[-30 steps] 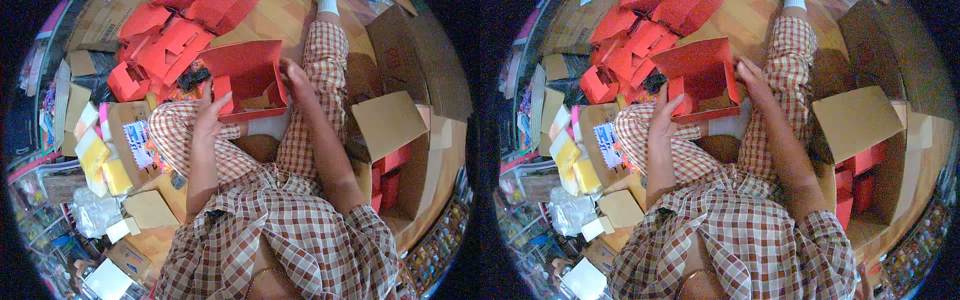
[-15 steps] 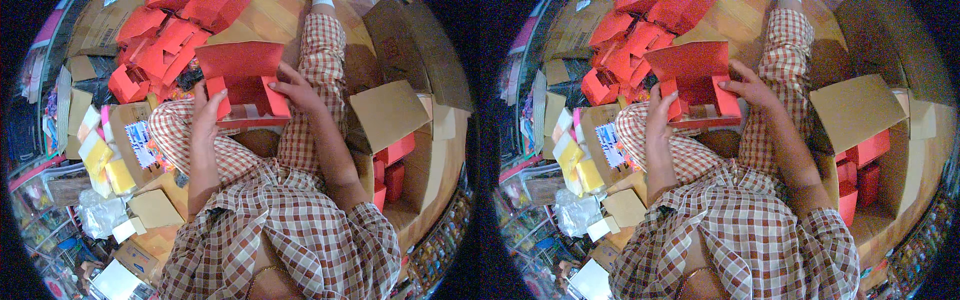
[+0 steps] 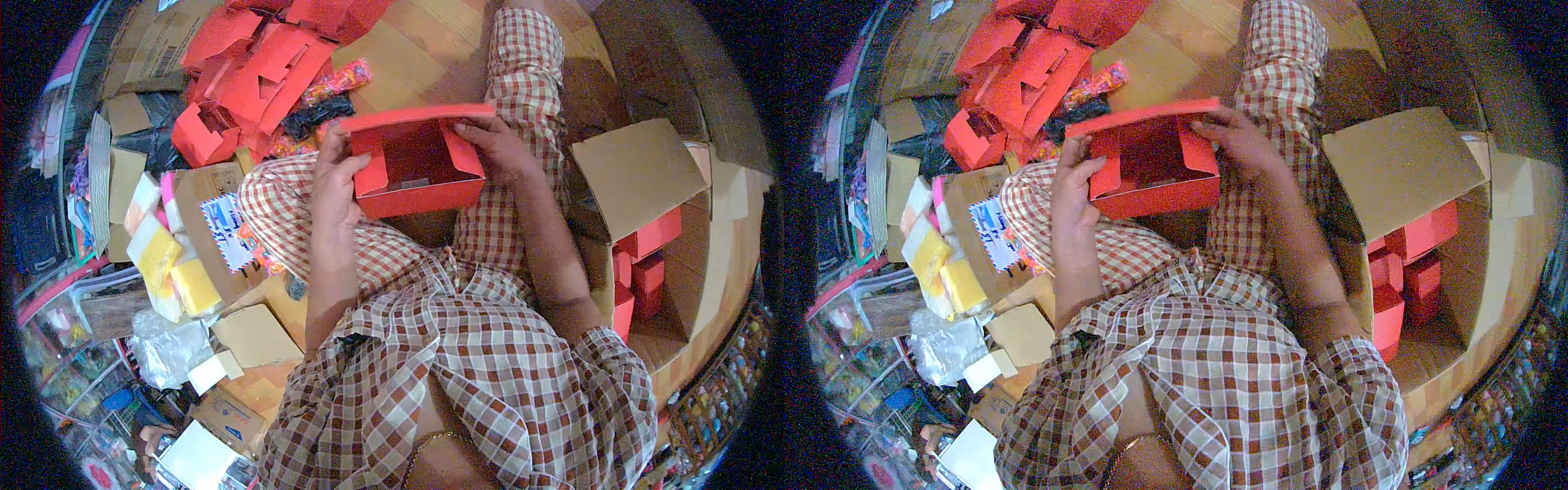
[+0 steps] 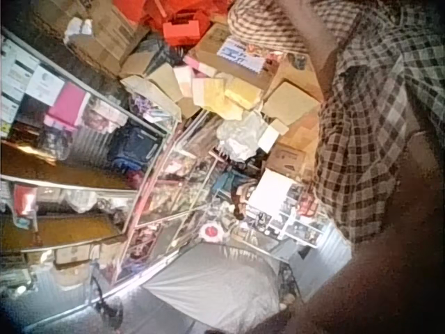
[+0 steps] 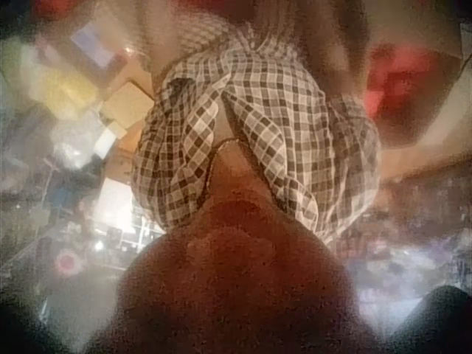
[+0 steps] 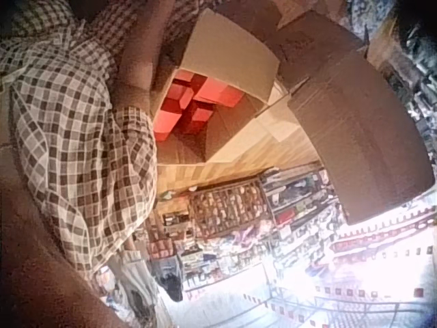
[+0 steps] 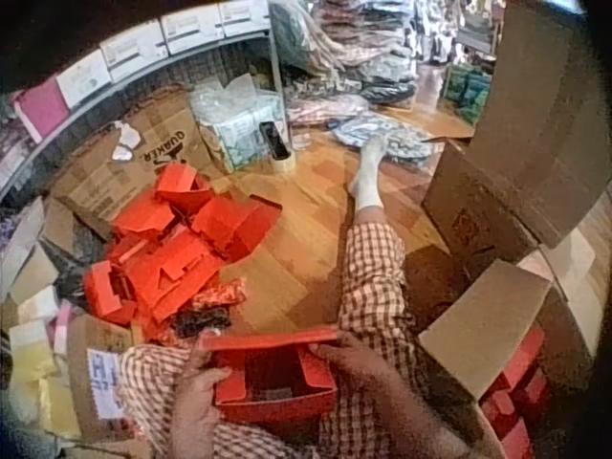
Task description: The recorder is assembling small red cardboard boxes and placing items inside them.
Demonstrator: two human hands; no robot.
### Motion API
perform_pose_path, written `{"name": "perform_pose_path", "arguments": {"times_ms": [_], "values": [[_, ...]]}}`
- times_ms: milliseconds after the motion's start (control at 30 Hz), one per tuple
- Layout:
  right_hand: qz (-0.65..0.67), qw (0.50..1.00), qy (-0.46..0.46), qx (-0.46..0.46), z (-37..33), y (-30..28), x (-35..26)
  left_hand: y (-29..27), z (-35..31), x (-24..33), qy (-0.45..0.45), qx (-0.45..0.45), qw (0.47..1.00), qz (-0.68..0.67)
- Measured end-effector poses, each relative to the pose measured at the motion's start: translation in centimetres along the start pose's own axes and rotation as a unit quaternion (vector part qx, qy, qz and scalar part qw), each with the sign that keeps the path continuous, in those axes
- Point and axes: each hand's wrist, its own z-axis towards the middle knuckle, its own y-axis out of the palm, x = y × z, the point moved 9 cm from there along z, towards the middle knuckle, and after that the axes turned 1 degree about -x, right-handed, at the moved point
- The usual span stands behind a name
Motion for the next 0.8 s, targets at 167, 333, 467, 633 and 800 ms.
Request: {"name": "perform_pose_path", "arguments": {"times_ms": [167,333,467,633,800], "values": [[-0.062,0.998,-0.023,0.005,0.3,-0.2,0.2,-0.9,1.9,-0.9,0.022,-0.037,0.999,-0.021],[-0.112,0.979,-0.170,-0.005,-1.4,0.8,-4.4,-1.6,2.9,-1.3,0.018,-0.031,0.999,-0.038],[-0.106,0.967,-0.230,-0.027,-3.1,1.8,-8.1,-0.7,2.5,-1.2,0.010,-0.057,0.997,-0.048],[-0.380,0.900,-0.210,-0.035,-4.4,5.0,-9.2,-0.1,2.7,-1.4,0.002,-0.041,0.999,-0.030],[-0.508,0.826,-0.241,-0.034,-4.8,6.7,-9.1,0.0,2.7,-1.1,0.018,-0.042,0.999,-0.028]]}}
